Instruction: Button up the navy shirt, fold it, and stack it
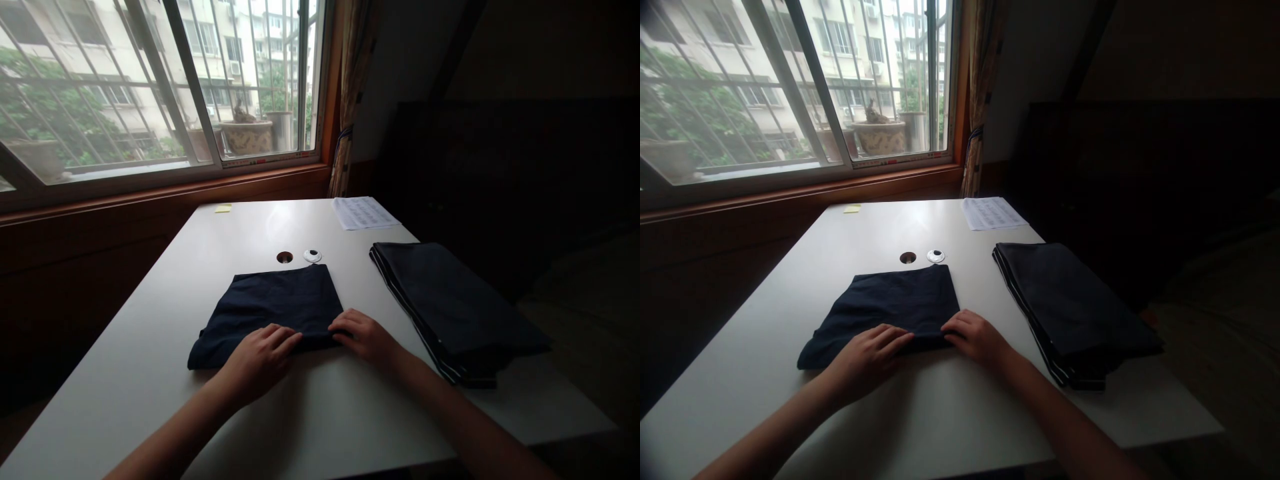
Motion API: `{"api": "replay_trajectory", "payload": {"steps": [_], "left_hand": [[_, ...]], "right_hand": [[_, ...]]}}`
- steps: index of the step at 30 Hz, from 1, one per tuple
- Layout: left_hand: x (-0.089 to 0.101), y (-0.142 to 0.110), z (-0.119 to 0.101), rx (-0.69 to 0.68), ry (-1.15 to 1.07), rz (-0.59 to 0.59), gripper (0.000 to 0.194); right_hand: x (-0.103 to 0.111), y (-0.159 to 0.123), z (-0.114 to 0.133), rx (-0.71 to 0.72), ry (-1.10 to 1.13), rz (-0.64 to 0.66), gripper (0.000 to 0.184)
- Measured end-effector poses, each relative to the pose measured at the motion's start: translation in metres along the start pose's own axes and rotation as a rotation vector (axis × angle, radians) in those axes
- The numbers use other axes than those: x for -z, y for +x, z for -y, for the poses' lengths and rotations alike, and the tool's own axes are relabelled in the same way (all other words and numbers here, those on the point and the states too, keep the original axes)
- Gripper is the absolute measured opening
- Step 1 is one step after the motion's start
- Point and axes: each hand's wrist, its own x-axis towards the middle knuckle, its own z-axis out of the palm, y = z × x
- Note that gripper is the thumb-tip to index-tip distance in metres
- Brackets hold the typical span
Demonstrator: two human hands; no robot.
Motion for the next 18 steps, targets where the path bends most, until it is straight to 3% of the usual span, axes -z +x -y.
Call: {"api": "replay_trajectory", "payload": {"steps": [5, 11, 18], "left_hand": [[-0.014, 0.03, -0.015, -0.033, 0.078, 0.026, 0.021], [-0.025, 0.03, -0.008, -0.042, 0.15, 0.004, 0.017], [-0.04, 0.025, -0.003, -0.046, -0.029, -0.144, 0.023]], "right_hand": [[-0.001, 0.002, -0.006, -0.129, 0.094, -0.002, 0.014], [-0.003, -0.001, -0.004, -0.191, 0.157, -0.047, 0.016], [-0.003, 0.0, 0.007, 0.0, -0.016, 0.0, 0.017]]}}
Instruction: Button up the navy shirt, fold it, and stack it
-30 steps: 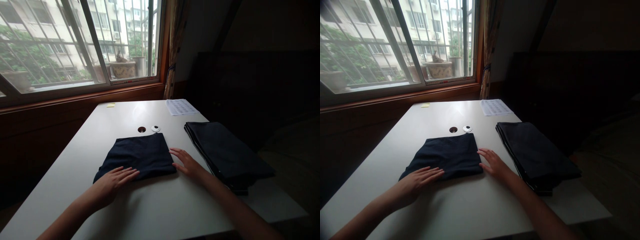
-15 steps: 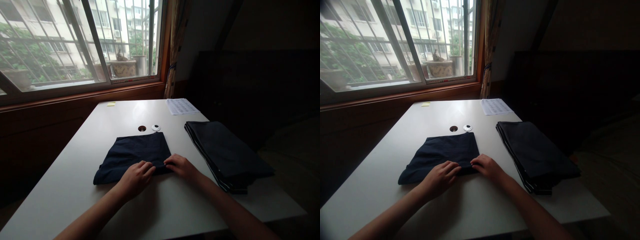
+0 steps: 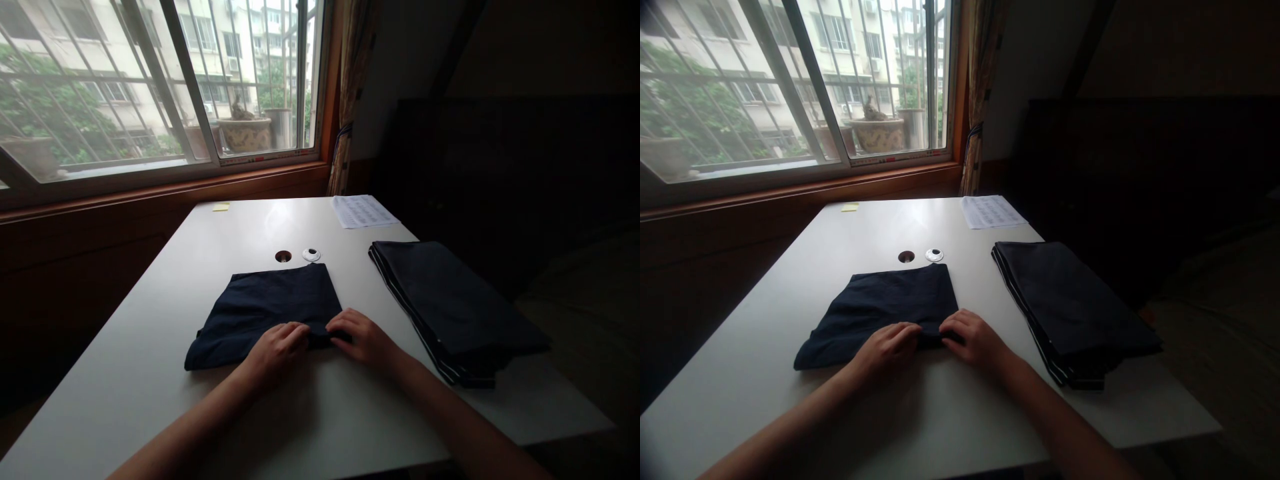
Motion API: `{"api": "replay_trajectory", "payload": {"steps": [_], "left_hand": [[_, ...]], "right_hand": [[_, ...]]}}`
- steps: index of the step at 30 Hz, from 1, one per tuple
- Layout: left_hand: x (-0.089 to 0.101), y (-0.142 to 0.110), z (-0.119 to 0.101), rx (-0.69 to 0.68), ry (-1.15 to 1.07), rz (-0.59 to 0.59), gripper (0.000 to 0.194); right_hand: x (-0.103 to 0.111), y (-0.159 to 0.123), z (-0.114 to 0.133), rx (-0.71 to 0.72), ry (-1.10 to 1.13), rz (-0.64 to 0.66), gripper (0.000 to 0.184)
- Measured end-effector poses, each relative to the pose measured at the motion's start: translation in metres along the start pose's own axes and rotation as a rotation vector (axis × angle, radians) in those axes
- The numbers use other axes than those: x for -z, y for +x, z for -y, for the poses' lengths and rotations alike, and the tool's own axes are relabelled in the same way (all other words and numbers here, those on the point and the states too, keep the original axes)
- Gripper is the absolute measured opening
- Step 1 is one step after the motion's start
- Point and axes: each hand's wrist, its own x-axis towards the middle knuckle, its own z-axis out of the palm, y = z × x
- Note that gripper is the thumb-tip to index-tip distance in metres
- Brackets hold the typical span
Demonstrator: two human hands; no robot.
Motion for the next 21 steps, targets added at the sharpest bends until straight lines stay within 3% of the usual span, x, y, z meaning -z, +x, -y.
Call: {"api": "replay_trajectory", "payload": {"steps": [2, 5, 11, 15, 21], "left_hand": [[0.002, 0.0, 0.001, -0.024, -0.064, -0.012, 0.026], [0.01, -0.002, 0.002, -0.079, -0.121, 0.06, 0.027], [0.019, -0.006, 0.004, -0.107, -0.131, 0.121, 0.022], [0.019, -0.013, 0.003, -0.161, -0.023, 0.169, 0.026], [0.028, -0.024, 0.003, -0.046, 0.051, 0.146, 0.039]], "right_hand": [[-0.003, -0.001, 0.002, 0.078, -0.097, 0.031, 0.018], [-0.005, -0.003, 0.001, 0.166, -0.204, 0.077, 0.02], [0.006, -0.013, -0.001, 0.244, -0.209, 0.096, 0.027], [0.013, -0.024, 0.0, 0.237, -0.218, 0.098, 0.034], [0.018, -0.026, 0.007, 0.161, -0.21, 0.062, 0.022]]}}
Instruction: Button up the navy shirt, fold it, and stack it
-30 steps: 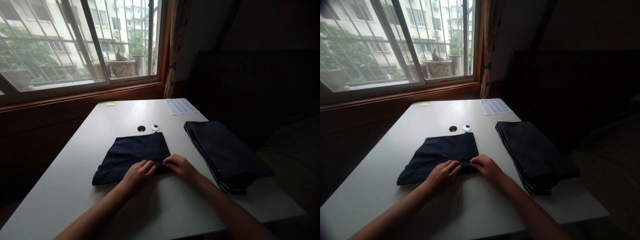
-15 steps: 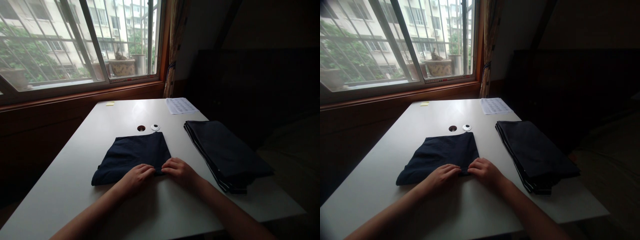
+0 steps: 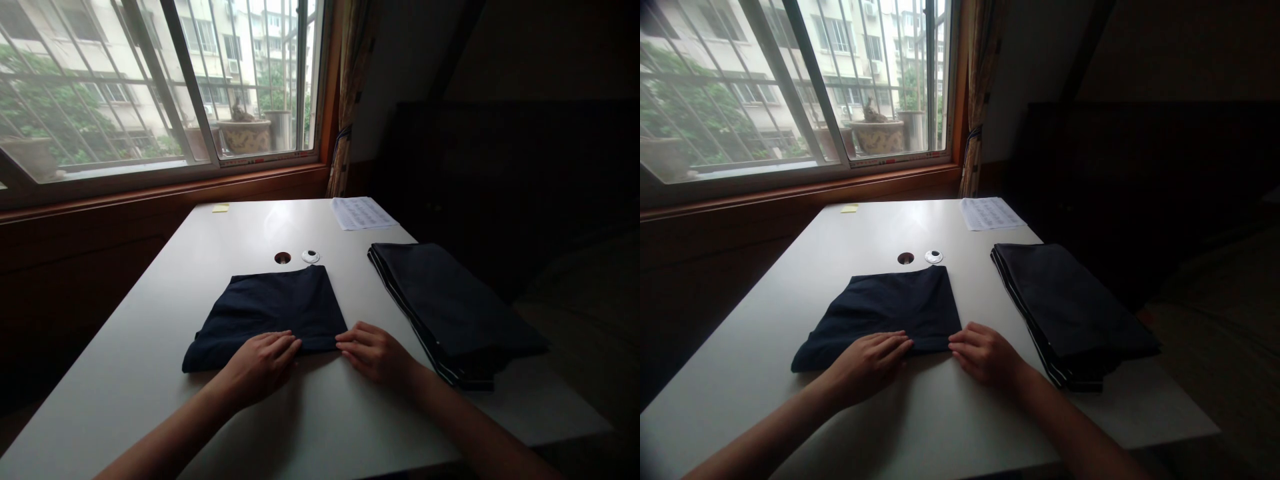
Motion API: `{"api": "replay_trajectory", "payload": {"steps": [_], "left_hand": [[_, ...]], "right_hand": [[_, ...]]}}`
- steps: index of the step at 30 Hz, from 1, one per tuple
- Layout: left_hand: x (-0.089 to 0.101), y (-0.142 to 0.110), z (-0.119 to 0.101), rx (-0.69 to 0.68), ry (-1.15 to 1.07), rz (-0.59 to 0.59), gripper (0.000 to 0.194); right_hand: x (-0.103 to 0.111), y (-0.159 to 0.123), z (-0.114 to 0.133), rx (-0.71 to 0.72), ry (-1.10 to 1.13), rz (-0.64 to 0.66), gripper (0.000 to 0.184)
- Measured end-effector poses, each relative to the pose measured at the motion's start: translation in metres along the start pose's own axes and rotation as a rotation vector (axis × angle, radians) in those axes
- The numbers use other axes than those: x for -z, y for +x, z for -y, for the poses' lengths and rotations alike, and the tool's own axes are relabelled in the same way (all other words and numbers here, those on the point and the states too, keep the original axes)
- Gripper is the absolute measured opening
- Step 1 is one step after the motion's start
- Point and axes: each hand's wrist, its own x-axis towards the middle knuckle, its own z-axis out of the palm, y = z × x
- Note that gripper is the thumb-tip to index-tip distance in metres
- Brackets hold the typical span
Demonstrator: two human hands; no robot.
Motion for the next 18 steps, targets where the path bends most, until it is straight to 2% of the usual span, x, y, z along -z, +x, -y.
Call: {"api": "replay_trajectory", "payload": {"steps": [3, 6, 11, 15, 18], "left_hand": [[0.008, 0.001, 0.011, 0.089, 0.05, 0.021, 0.04], [0.013, 0.005, 0.028, 0.194, 0.074, 0.046, 0.042], [0.001, 0.009, 0.05, 0.455, 0.138, 0.094, 0.05], [-0.014, 0.002, 0.053, 0.552, 0.17, 0.143, 0.059], [-0.018, -0.008, 0.053, 0.559, 0.182, 0.146, 0.063]], "right_hand": [[0.0, 0.02, 0.001, -0.094, 0.003, -0.047, 0.019], [-0.01, 0.052, 0.002, -0.229, -0.013, -0.08, 0.031], [-0.051, 0.101, 0.0, -0.356, -0.121, 0.083, 0.053], [-0.078, 0.117, -0.007, -0.48, -0.193, 0.166, 0.063], [-0.082, 0.116, -0.015, -0.532, -0.234, 0.152, 0.069]]}}
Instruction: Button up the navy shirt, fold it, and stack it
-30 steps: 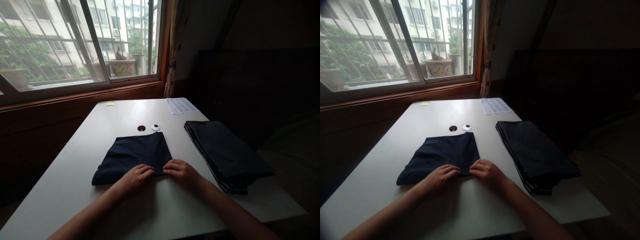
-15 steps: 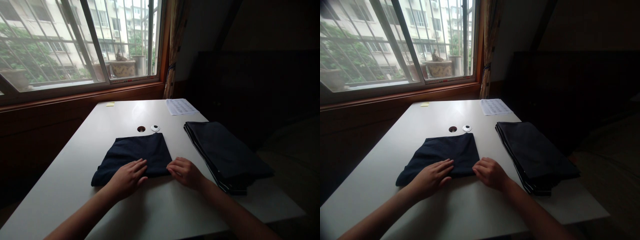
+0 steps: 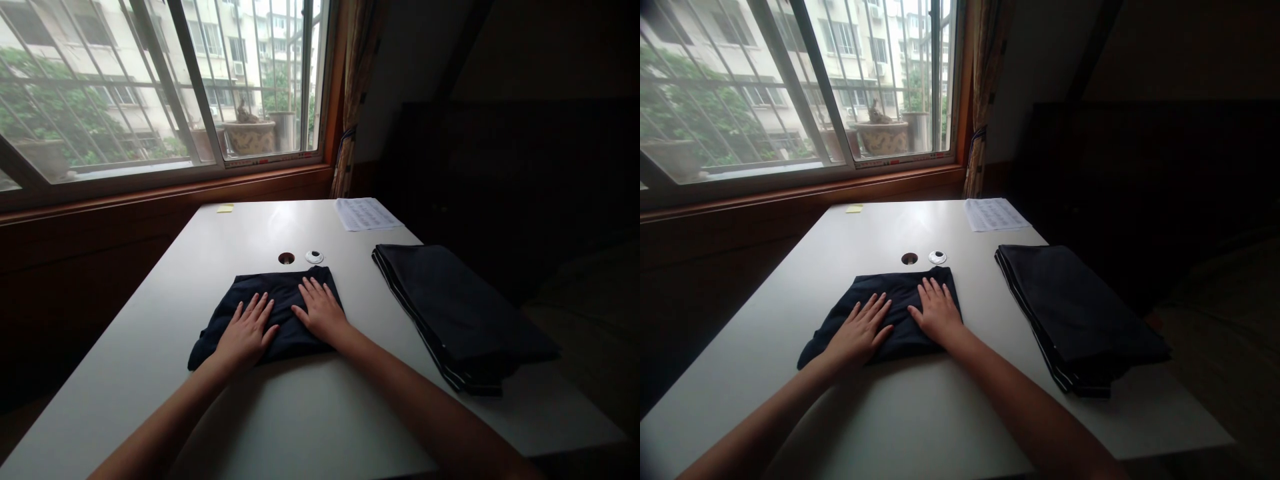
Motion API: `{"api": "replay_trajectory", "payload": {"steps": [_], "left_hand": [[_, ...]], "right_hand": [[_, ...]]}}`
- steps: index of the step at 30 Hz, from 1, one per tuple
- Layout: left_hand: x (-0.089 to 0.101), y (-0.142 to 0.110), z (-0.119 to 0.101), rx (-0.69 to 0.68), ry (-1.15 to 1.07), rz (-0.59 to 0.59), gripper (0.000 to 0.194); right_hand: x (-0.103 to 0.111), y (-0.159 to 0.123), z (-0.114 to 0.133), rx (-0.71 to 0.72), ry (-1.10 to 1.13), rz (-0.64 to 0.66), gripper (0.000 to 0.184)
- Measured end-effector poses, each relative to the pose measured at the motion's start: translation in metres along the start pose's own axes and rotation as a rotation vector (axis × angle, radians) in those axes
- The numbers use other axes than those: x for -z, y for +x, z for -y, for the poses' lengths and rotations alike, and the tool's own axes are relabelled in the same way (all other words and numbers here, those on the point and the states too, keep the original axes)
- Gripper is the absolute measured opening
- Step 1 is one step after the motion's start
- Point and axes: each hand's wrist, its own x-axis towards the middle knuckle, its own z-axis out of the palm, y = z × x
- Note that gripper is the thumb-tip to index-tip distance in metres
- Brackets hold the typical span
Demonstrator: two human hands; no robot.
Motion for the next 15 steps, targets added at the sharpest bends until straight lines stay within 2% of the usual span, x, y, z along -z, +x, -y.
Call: {"api": "replay_trajectory", "payload": {"steps": [7, 9, 13, 15], "left_hand": [[-0.002, -0.007, 0.011, -0.008, 0.01, 0.01, 0.066], [-0.003, -0.006, 0.01, -0.005, 0.017, 0.015, 0.066], [-0.002, -0.005, 0.009, -0.003, 0.037, 0.021, 0.065], [-0.002, -0.006, 0.01, -0.011, 0.035, 0.015, 0.065]], "right_hand": [[0.007, -0.006, -0.017, -0.065, -0.042, -0.003, 0.069], [0.01, -0.009, -0.011, 0.028, -0.027, 0.013, 0.066], [0.012, -0.019, 0.01, 0.347, 0.061, 0.094, 0.061], [0.012, -0.023, 0.017, 0.412, 0.094, 0.109, 0.061]]}}
